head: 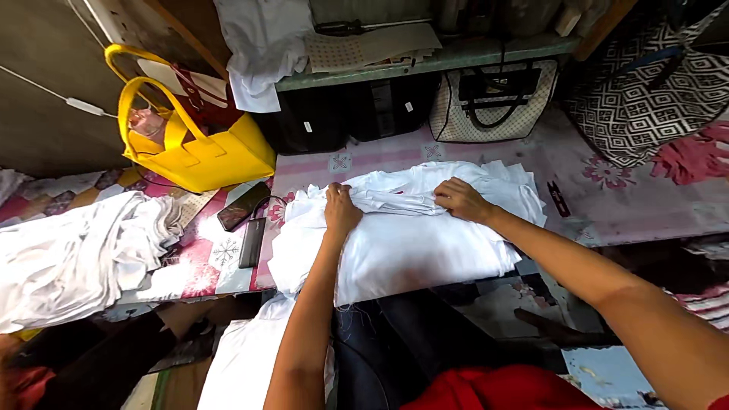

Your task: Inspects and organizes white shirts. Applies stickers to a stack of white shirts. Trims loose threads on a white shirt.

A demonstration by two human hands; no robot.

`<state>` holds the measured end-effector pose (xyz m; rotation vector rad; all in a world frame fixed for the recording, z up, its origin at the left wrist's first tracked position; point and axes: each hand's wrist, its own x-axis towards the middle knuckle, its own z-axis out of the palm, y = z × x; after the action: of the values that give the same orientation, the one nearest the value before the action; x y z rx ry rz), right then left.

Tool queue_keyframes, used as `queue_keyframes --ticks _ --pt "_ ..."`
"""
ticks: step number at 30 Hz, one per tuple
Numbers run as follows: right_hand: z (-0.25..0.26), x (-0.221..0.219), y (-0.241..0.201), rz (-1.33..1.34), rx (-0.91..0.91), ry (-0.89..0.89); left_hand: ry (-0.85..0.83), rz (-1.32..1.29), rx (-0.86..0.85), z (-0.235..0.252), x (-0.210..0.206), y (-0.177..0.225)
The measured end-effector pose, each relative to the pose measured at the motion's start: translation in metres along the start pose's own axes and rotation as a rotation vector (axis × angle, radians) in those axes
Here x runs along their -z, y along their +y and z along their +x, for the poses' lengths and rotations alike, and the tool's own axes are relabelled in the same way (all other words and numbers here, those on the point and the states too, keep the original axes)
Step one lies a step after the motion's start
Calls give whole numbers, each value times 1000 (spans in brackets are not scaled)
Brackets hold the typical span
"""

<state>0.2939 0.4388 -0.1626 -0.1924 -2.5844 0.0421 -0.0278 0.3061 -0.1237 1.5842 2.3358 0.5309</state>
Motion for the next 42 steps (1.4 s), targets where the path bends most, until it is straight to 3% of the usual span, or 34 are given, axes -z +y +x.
queue_keyframes --ticks 4,8,13,16,18,20,22,25,29,36,40,42 --pt "-3 2 4 -5 -3 -6 178 -56 -108 -18 2 0" --pt "-5 -3 3 -7 -58 -20 319 -104 -237 -51 -13 -30" --pt "-4 -10 8 32 -214 -17 284 35 -501 -71 -31 -48" --pt "-1 -6 6 47 -316 -28 255 -9 -421 -67 -22 -39" --pt "1 -4 5 63 -367 -37 186 -62 -227 -57 -9 -29" --pt "0 -3 5 24 -276 26 111 -81 -55 -40 3 -18" --pt "-5 1 0 -67 -122 94 54 -42 2 -23 8 -12" --pt "-11 10 -9 -151 -43 102 64 27 -90 -13 5 -16" --pt "-18 26 -5 -74 -298 22 112 -23 -327 -24 15 -25" --pt "0 86 15 26 -503 18 111 -156 -318 -15 63 -1" --pt "3 43 48 108 -604 -176 -82 -27 -243 23 14 -11" --pt "2 19 58 112 -607 -202 -78 46 -256 34 -3 -20"
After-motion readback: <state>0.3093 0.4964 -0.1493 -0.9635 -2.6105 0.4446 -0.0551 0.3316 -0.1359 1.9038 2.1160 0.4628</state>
